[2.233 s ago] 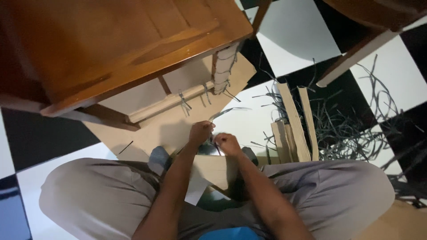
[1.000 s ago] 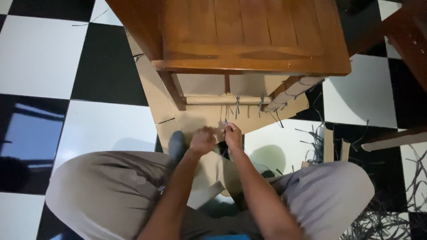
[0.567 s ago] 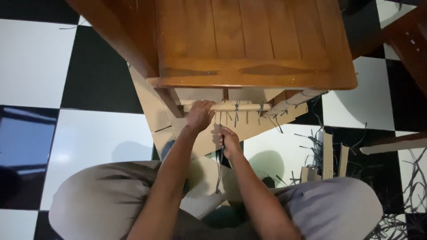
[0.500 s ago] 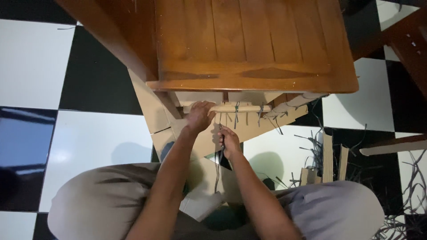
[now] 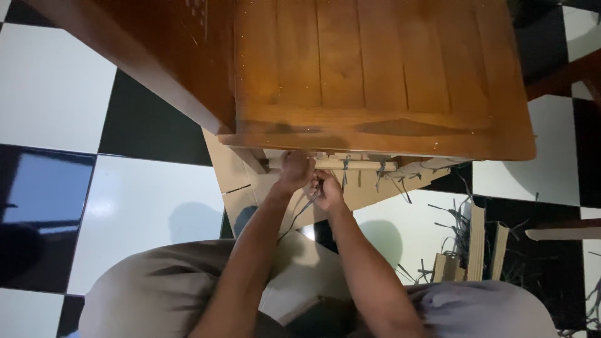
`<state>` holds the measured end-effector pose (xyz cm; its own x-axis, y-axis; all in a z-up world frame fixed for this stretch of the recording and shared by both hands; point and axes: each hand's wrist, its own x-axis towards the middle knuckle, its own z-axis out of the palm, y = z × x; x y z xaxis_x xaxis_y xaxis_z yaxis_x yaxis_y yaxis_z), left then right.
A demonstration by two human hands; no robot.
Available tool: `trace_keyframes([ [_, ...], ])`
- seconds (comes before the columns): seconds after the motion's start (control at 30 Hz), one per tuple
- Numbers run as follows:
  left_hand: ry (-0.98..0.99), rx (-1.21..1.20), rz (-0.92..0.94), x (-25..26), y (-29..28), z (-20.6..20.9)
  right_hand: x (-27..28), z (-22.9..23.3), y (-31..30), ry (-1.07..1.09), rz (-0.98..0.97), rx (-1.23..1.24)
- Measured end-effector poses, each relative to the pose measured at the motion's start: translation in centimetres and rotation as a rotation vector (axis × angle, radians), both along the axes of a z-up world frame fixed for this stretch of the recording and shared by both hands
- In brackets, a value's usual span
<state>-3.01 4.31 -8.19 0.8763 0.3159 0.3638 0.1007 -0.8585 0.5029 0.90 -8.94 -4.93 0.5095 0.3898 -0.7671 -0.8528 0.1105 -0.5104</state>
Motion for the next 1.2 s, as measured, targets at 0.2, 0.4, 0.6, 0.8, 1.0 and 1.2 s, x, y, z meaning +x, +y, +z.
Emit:
trace_keyframes([
  [0.2,0.447,-0.21,0.161,1.5,-0.7,1.0,0.7,-0.8,-0.2,0.049,0.023,0.033],
  [0.4,0.03,-0.118,0.206,0.5,-1.3,-0.4,-0.6,3.5,-0.5,-0.009,0.103,-0.051],
  [0.6,0.172,-0.385,0.135,0.1,-0.5,1.0,-3.6,0.1,-1.1,-0.312,0.049,-0.279],
  [0.8,0.17,-0.336,0.163,-0.1,-0.9,2.3,-5.0,0.4,-1.6,-0.599,0.024,-0.429],
  [1.0,0.147,-0.311,0.152,-0.2,-0.8,0.7,-1.4,5.4,-1.1,-0.803,0.162,-0.494],
  [1.2,0.104,-0.368,0.082,-0.8,-0.5,1.2,3.2,6.0,0.6,-0.836,0.345,-0.572],
])
